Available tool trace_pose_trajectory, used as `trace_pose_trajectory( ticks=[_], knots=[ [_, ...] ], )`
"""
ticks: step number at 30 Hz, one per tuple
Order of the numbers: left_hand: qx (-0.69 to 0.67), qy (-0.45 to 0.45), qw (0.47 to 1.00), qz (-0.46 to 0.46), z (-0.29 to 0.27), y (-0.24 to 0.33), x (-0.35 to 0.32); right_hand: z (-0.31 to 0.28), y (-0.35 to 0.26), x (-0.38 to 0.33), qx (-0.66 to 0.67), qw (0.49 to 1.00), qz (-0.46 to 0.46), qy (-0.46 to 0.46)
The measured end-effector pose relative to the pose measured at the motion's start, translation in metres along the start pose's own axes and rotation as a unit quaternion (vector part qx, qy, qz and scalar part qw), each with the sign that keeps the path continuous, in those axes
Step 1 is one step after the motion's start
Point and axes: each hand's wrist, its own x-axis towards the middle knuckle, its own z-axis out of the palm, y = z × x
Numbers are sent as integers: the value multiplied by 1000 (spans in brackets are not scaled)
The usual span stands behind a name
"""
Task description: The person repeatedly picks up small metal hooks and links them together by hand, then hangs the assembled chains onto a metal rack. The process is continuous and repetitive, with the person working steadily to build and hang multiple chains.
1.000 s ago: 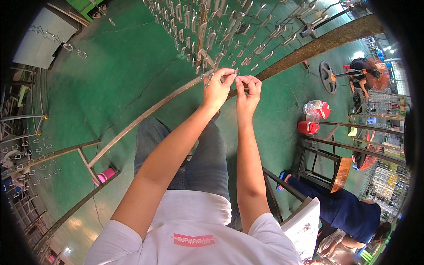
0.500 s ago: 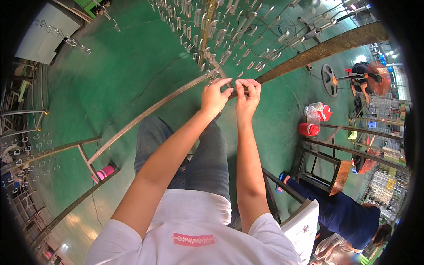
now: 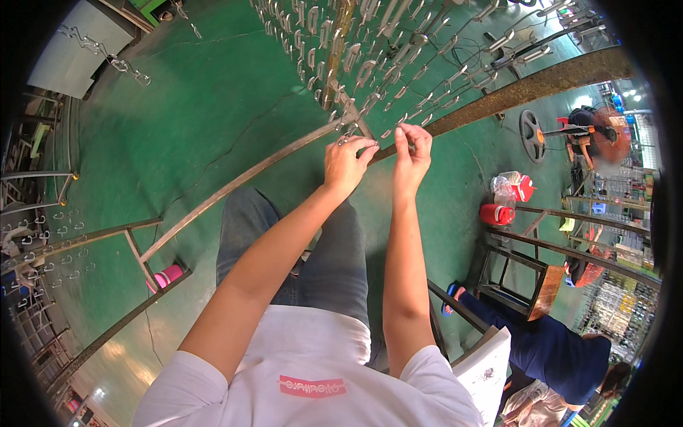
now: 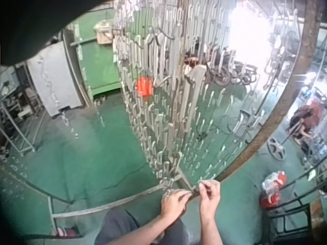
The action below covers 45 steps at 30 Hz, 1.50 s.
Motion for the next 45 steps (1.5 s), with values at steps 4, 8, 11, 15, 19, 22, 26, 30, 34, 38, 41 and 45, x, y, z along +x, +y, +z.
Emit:
trace_pose_trajectory(
  ticks=[4,8,11,15,19,22,26,30,34,38,41,45],
  knots=[
    [14,-9,1000,15,-9,-1,-9,8,-6,19,86,996,22,-30],
    [17,19,999,44,-13,0,-15,21,-10,30,142,988,34,-56],
    [-1,-11,1000,0,-14,-3,-17,25,-11,32,167,983,23,-67],
    [-1,-3,1000,11,-13,-8,-18,26,-10,33,160,985,11,-60],
    [-4,0,1000,12,-13,-9,-19,27,-9,33,197,978,19,-59],
    [-6,-3,1000,2,-15,-7,-19,27,-10,34,195,979,11,-60],
    [11,22,999,41,-17,-4,-17,24,-13,30,195,979,34,-49],
    [10,22,999,40,-18,-4,-16,19,-15,28,186,980,51,-41],
    [12,21,999,37,-18,-6,-15,14,-15,24,193,980,26,-50],
    [16,19,999,32,-19,-5,-14,8,-8,21,145,988,2,-47],
    [20,21,999,34,-19,-4,-13,0,1,16,122,991,13,-45],
    [7,5,1000,24,-20,-5,-8,-14,13,-5,117,991,31,-58]
  ],
)
